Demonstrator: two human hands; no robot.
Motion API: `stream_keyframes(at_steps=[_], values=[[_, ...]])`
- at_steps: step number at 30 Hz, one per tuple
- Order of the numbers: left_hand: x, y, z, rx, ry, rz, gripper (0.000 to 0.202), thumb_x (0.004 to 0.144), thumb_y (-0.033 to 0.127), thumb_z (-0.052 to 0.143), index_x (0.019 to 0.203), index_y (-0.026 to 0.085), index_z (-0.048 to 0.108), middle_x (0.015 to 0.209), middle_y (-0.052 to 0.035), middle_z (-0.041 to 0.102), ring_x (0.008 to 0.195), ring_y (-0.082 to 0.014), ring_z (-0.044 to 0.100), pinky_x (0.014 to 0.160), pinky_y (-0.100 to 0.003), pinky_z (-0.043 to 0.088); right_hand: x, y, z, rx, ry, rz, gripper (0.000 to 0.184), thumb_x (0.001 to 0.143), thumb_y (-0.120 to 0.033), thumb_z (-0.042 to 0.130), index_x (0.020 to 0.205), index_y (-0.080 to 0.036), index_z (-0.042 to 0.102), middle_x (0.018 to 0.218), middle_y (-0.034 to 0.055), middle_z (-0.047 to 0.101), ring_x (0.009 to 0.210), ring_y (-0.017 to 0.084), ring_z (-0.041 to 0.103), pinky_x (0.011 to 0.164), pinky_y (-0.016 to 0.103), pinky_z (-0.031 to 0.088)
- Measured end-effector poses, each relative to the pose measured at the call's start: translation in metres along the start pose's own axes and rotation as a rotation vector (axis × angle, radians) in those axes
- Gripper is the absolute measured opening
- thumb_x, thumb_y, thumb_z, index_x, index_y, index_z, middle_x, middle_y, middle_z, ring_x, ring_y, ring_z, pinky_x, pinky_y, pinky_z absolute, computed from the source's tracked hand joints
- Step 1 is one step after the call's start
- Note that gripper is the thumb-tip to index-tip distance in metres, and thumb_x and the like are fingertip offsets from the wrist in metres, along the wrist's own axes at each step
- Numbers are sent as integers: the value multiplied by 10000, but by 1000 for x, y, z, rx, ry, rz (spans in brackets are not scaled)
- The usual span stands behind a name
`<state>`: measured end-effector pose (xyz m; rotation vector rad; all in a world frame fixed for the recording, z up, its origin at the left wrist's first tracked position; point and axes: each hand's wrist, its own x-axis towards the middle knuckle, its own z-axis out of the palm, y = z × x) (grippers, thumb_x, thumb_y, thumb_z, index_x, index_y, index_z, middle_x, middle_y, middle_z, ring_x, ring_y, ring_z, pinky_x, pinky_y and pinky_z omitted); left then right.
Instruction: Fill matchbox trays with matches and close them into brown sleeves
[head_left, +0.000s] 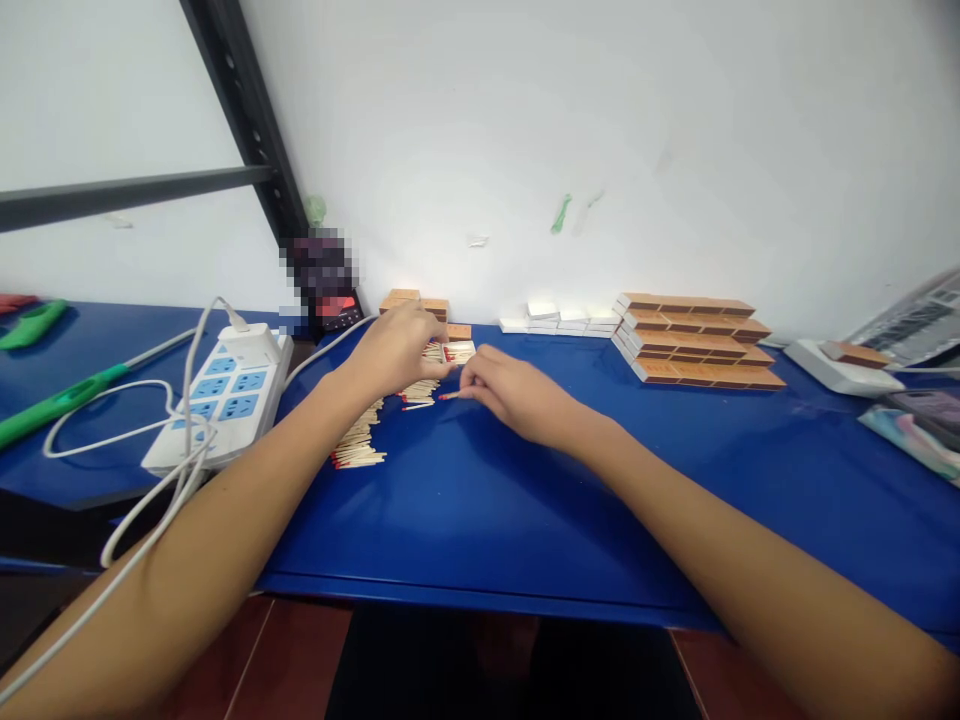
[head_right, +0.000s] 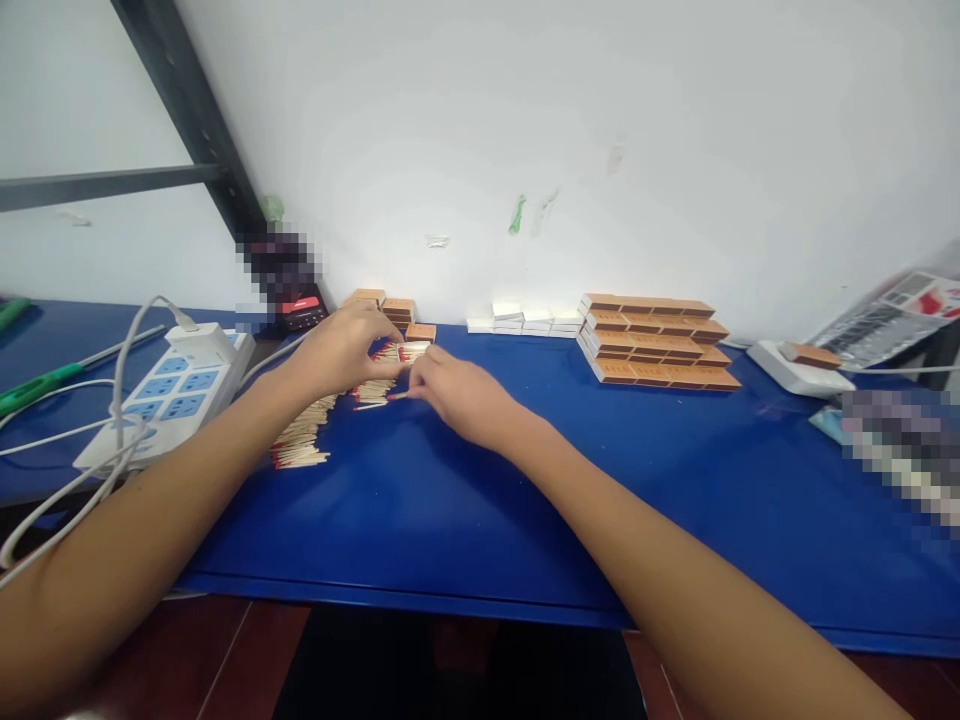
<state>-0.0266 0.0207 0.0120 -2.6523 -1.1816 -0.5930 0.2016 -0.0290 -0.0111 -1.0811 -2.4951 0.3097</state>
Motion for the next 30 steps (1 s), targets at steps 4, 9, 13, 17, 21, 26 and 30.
stream_keyframes(at_steps=[4,9,13,17,21,26,30], values=[[0,5,-1,-40,-44,-2,288,829,354,879,1031,159,813,1034,-107,778,1067,-306,667,931,-416,514,0,15,-14,-120,231,90,89,1066,-221,557,1058,-182,636,1107,97,633,899,215,601,760,315,414],[0,14,-2,-125,-31,17,315,825,402,893,1023,169,815,991,-93,769,1024,-286,673,886,-387,513,2,20,-14,-215,236,141,87,1059,-222,570,1050,-183,647,1098,96,635,874,215,601,721,319,392],[0,16,-1,-165,-13,44,276,831,402,882,999,194,811,969,-71,768,988,-272,670,852,-376,505,4,19,-9,-204,221,107,99,1056,-255,581,1056,-186,651,1080,92,630,866,216,595,717,322,391],[0,12,1,-165,32,39,243,842,397,867,962,194,809,962,-64,778,976,-268,668,914,-404,505,3,18,-8,-95,276,34,109,1058,-259,558,1037,-194,642,1054,80,624,862,206,594,751,322,415],[1,4,2,-153,73,15,234,847,382,854,979,193,814,994,-63,790,1018,-280,669,1000,-442,501,3,9,-4,-24,349,-8,128,1063,-271,556,1022,-194,650,1017,69,629,833,194,579,760,321,414],[0,3,1,-47,58,-66,249,855,342,842,1026,163,815,1046,-105,790,1107,-324,659,978,-447,525,5,-10,17,68,151,-102,104,1050,-254,619,1077,-194,699,1046,65,657,874,189,612,817,321,462],[0,8,-3,6,48,-108,227,861,311,828,1030,160,815,1033,-109,786,1100,-333,660,910,-436,534,8,-21,30,80,42,-81,125,1039,-251,654,1131,-192,715,1150,82,654,931,193,648,851,332,490]])
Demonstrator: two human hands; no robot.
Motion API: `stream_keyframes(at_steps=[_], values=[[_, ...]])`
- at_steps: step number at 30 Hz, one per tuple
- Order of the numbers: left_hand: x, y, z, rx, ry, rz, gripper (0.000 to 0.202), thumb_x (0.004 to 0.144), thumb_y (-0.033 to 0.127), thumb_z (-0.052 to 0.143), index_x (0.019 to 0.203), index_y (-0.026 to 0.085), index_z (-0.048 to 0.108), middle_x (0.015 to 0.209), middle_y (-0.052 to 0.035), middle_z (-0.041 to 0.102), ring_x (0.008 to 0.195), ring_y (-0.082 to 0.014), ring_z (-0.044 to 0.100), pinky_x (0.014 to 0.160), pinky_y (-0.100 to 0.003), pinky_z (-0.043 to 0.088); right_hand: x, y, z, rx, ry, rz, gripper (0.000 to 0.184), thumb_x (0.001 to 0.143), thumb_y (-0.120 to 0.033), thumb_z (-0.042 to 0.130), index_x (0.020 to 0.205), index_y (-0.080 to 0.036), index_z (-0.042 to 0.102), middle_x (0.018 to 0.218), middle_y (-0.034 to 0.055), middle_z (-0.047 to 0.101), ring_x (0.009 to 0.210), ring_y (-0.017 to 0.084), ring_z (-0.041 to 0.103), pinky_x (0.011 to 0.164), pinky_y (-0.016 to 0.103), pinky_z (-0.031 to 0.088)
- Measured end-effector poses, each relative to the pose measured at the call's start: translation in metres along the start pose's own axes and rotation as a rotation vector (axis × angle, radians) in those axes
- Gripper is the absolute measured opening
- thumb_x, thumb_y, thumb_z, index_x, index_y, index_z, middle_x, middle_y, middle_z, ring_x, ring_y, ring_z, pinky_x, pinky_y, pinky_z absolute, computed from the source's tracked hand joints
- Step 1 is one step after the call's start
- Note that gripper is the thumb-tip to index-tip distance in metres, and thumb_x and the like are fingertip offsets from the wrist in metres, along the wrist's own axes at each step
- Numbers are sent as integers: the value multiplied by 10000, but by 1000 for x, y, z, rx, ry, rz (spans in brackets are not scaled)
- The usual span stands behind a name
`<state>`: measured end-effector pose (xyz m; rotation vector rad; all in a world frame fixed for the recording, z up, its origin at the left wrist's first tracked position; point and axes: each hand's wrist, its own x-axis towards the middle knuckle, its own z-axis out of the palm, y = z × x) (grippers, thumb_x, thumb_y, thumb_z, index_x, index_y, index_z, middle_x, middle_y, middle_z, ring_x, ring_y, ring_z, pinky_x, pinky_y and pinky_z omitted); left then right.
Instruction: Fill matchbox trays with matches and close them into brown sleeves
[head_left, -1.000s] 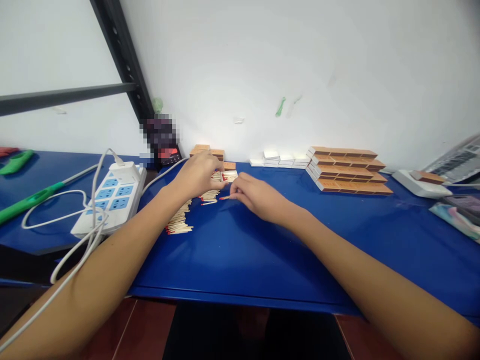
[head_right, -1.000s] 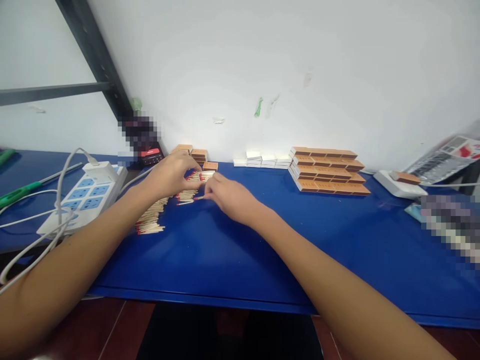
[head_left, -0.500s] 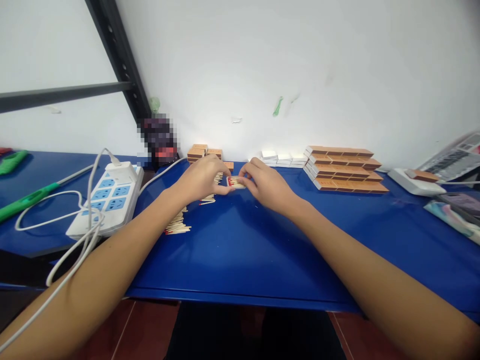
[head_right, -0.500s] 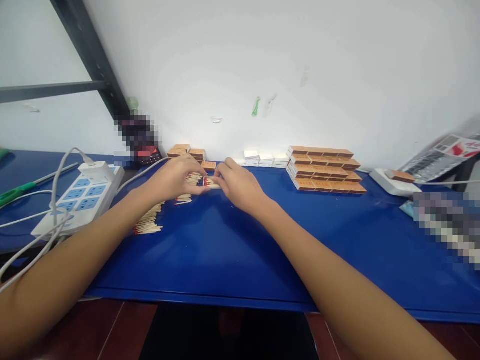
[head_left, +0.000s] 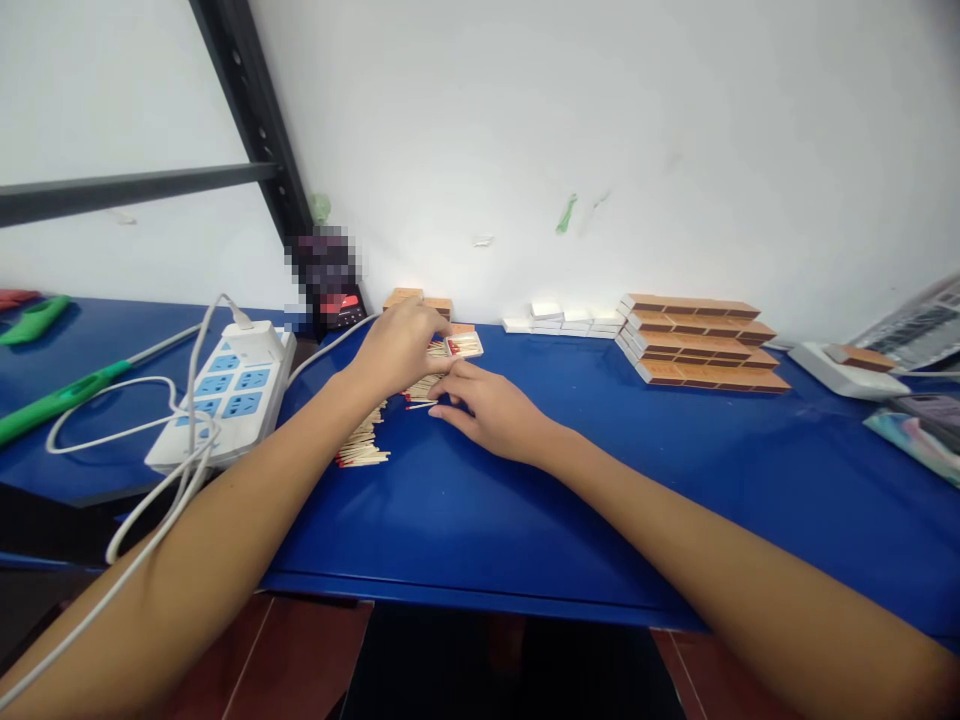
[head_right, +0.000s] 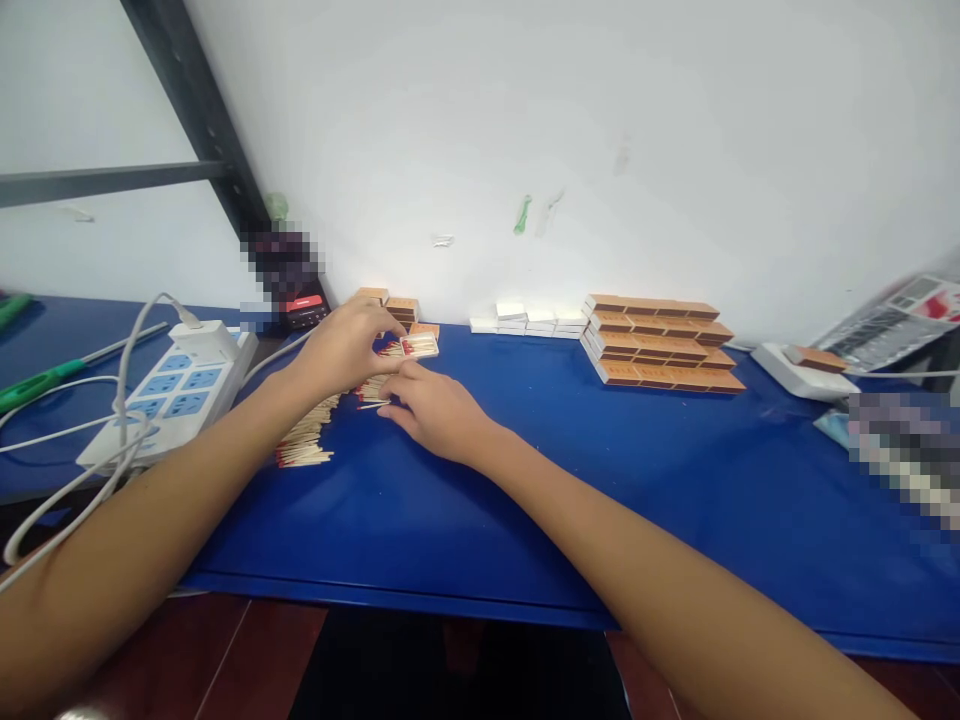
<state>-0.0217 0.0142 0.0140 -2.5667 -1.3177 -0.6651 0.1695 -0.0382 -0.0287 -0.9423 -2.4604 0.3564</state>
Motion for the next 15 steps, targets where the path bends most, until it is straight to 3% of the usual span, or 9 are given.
stream_keyframes(at_steps=[15], values=[[0,-2,0,-2,-17,24,196,872,335,816,991,179,811,980,-106,774,1051,-333,653,893,-443,515,2,-3,9,67,-10,9,73,1033,-198,642,1068,-193,706,1141,64,644,914,173,637,841,328,493]])
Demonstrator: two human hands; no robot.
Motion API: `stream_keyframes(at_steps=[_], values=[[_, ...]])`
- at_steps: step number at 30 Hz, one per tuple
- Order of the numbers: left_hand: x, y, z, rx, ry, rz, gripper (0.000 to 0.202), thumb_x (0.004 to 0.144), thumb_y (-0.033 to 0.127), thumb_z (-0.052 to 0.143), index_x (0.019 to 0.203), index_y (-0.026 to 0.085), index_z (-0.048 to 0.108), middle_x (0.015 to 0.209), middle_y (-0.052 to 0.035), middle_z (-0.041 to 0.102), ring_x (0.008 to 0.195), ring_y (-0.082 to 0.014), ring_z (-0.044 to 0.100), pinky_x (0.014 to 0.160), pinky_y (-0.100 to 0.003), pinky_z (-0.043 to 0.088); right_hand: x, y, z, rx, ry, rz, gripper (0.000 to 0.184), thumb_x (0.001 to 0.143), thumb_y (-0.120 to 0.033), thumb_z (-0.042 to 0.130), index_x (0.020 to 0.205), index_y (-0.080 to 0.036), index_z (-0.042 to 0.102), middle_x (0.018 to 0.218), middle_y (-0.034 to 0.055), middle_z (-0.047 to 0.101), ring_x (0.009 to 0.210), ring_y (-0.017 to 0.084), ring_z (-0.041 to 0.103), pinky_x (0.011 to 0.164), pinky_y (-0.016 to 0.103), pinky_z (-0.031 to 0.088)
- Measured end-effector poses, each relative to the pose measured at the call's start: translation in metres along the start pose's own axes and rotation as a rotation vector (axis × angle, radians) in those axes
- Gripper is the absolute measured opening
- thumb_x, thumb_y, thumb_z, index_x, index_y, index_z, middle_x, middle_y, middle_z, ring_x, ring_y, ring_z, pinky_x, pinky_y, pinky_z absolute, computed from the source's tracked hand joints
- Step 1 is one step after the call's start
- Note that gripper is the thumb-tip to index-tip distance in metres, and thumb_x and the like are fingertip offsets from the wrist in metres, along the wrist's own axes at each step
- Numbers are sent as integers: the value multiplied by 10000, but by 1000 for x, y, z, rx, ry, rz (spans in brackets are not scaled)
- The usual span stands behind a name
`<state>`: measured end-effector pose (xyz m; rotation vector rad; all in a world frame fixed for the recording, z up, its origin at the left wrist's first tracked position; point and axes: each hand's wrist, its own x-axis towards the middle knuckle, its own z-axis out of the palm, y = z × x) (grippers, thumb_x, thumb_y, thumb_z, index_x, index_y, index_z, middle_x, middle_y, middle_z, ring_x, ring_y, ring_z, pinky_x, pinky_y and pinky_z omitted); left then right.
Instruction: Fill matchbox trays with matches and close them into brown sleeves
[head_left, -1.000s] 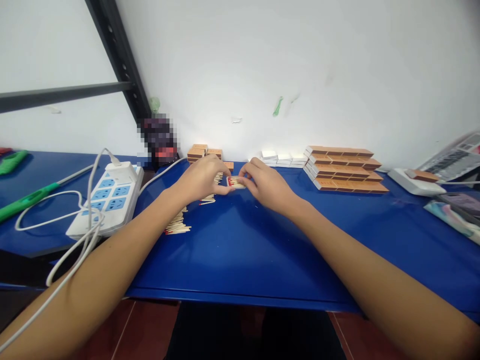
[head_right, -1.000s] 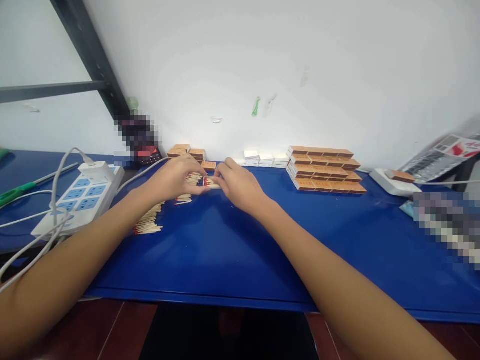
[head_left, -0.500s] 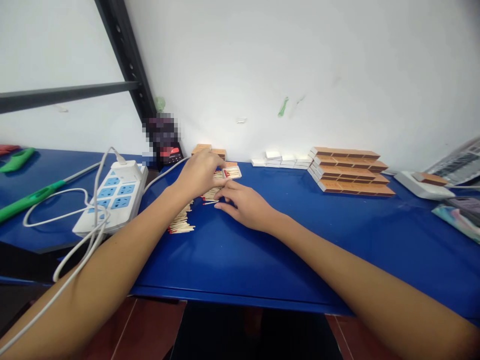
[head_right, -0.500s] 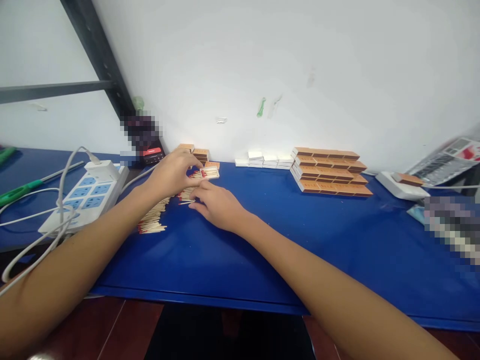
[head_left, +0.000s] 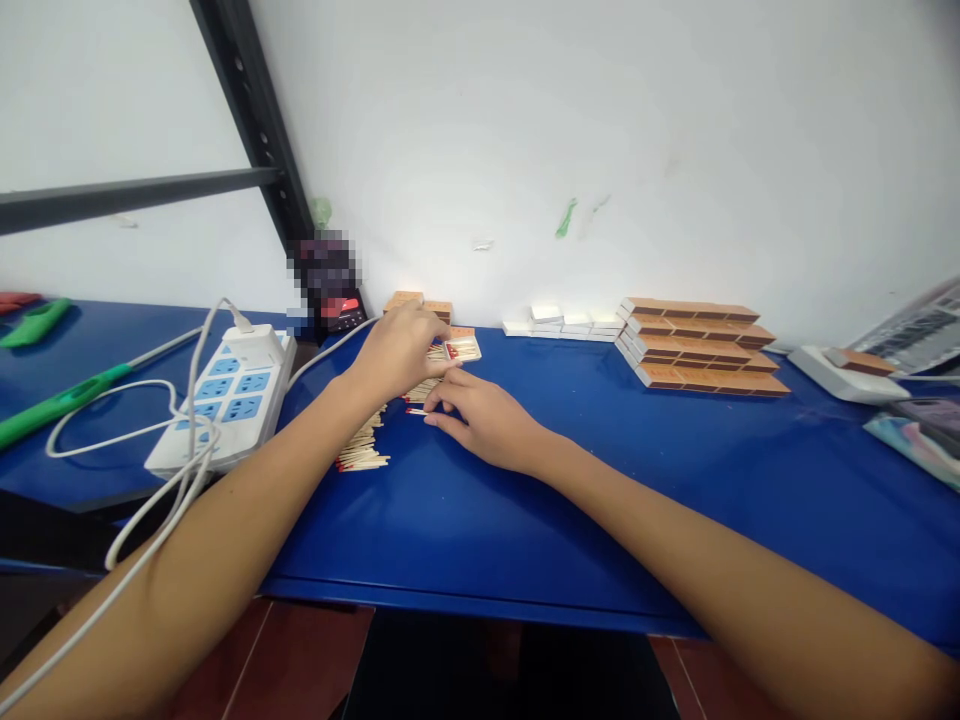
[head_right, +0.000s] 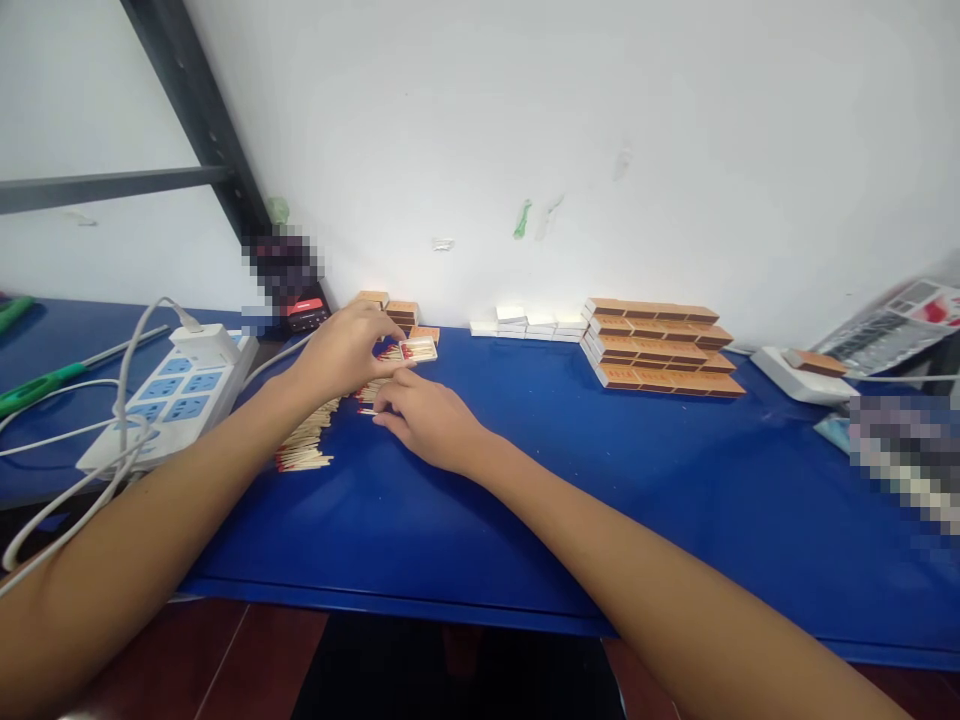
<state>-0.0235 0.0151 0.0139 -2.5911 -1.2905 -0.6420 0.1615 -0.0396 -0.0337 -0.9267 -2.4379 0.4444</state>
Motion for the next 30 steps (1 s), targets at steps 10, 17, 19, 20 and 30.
stream_keyframes(at_steps=[10,17,19,20,30], values=[[0,-1,1,-9,-4,-16,183,835,304,868,966,188,815,1036,-108,784,1133,-349,655,918,-447,522,4,-13,0,-94,-53,133,94,1051,-236,634,988,-178,674,1106,75,656,875,185,624,771,322,455],[1,-2,-2,77,-26,20,234,846,335,859,1001,165,815,998,-119,787,1090,-346,649,911,-441,508,-4,10,-34,-231,53,37,97,1085,-250,567,1061,-191,640,1139,90,628,920,201,625,808,317,455],[2,0,-1,57,-57,46,237,830,338,875,985,169,814,981,-113,785,1080,-338,651,916,-433,504,-7,25,-47,-303,158,88,103,1087,-250,545,1069,-195,631,1123,94,623,911,215,615,771,317,439],[2,1,-1,34,-70,61,248,823,346,883,985,171,815,974,-110,783,1077,-331,653,920,-428,504,-8,32,-53,-339,192,112,107,1087,-251,538,1080,-194,629,1122,97,621,896,218,610,749,318,429],[-1,8,3,-218,-33,126,241,819,362,875,1011,226,820,963,-58,770,986,-271,672,861,-387,512,-6,39,-54,-423,147,96,142,1095,-261,512,1080,-187,633,1129,102,629,897,215,613,716,314,402]])
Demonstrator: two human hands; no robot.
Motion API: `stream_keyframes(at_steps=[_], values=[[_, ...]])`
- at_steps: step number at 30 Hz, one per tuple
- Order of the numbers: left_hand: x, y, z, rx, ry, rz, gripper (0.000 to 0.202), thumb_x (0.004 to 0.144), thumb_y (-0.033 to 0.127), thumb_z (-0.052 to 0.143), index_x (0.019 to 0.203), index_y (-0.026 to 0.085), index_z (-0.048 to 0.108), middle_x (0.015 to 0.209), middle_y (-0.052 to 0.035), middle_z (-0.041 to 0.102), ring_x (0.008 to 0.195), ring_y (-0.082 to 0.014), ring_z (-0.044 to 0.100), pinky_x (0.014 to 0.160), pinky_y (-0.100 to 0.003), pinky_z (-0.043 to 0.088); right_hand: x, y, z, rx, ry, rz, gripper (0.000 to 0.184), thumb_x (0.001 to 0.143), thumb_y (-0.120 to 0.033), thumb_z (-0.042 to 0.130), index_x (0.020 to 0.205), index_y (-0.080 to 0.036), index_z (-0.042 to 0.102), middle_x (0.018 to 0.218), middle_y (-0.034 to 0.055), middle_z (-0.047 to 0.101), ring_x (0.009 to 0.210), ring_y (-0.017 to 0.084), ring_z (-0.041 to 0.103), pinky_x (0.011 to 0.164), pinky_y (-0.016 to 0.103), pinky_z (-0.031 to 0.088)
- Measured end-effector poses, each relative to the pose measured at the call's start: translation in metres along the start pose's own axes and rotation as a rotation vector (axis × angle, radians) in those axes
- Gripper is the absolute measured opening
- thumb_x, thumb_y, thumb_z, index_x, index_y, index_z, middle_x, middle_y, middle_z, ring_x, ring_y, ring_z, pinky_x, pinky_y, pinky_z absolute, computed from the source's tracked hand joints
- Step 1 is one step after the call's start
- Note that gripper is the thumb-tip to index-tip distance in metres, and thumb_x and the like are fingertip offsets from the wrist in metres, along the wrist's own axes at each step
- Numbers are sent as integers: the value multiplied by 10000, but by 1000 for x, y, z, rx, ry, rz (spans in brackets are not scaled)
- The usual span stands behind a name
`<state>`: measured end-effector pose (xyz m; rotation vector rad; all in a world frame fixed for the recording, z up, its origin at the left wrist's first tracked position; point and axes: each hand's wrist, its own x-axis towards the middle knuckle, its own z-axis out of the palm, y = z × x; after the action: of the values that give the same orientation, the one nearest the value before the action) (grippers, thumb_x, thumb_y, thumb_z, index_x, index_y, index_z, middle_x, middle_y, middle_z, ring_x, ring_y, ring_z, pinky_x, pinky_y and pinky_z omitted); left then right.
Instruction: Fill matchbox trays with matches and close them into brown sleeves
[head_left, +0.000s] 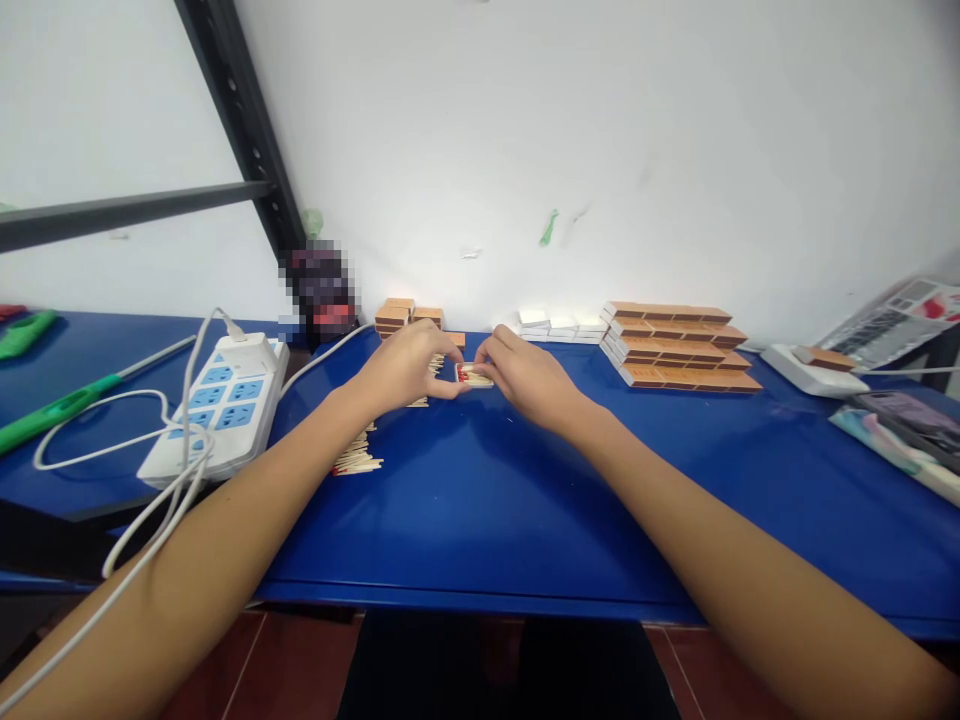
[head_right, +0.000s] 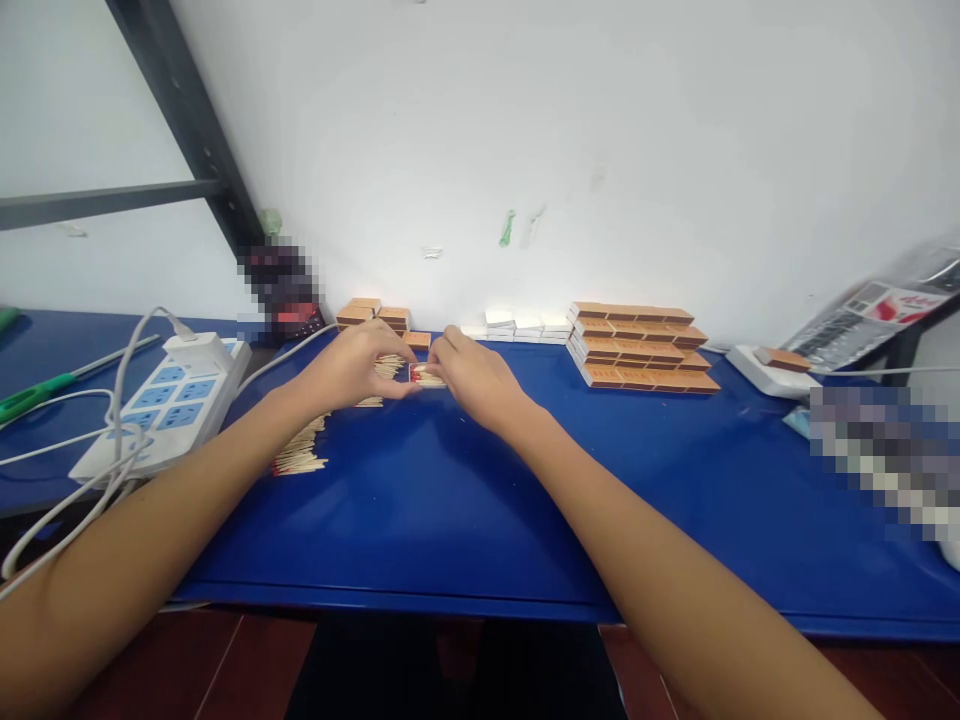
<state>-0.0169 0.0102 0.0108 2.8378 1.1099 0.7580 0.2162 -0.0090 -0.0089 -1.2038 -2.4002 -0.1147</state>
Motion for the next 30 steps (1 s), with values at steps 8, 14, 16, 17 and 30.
stream_keyframes(at_steps=[8,14,16,17,30], values=[[1,-7,-1,56,51,-54,220,847,372,841,992,207,822,1006,-72,799,1012,-285,681,932,-423,522,-5,-12,-4,134,91,-13,201,1107,-274,475,1087,-180,652,1091,94,639,893,209,615,787,330,442],[-1,-13,-5,206,161,-145,241,877,403,811,1020,210,834,947,-90,762,1020,-311,669,865,-420,533,-5,-42,22,276,-62,-141,188,1059,-257,593,1194,-194,709,1107,89,638,971,215,629,889,349,498],[-1,-13,-6,229,166,-157,221,881,389,815,999,203,832,930,-89,758,1013,-312,666,852,-419,528,-3,-48,31,295,-104,-175,214,1060,-256,597,1223,-199,723,1117,97,636,1029,229,627,936,370,509],[-1,-13,-6,236,166,-160,221,878,385,822,995,198,831,926,-91,757,1015,-315,665,850,-421,528,-2,-50,34,304,-113,-182,217,1064,-255,590,1222,-202,730,1120,100,634,1044,232,625,951,379,512],[0,-13,-4,247,147,-154,215,874,377,817,990,196,825,955,-109,767,1065,-341,656,885,-448,525,-4,-70,32,411,-98,-20,125,1014,-302,697,1026,-179,713,1090,83,658,963,211,625,853,354,492]])
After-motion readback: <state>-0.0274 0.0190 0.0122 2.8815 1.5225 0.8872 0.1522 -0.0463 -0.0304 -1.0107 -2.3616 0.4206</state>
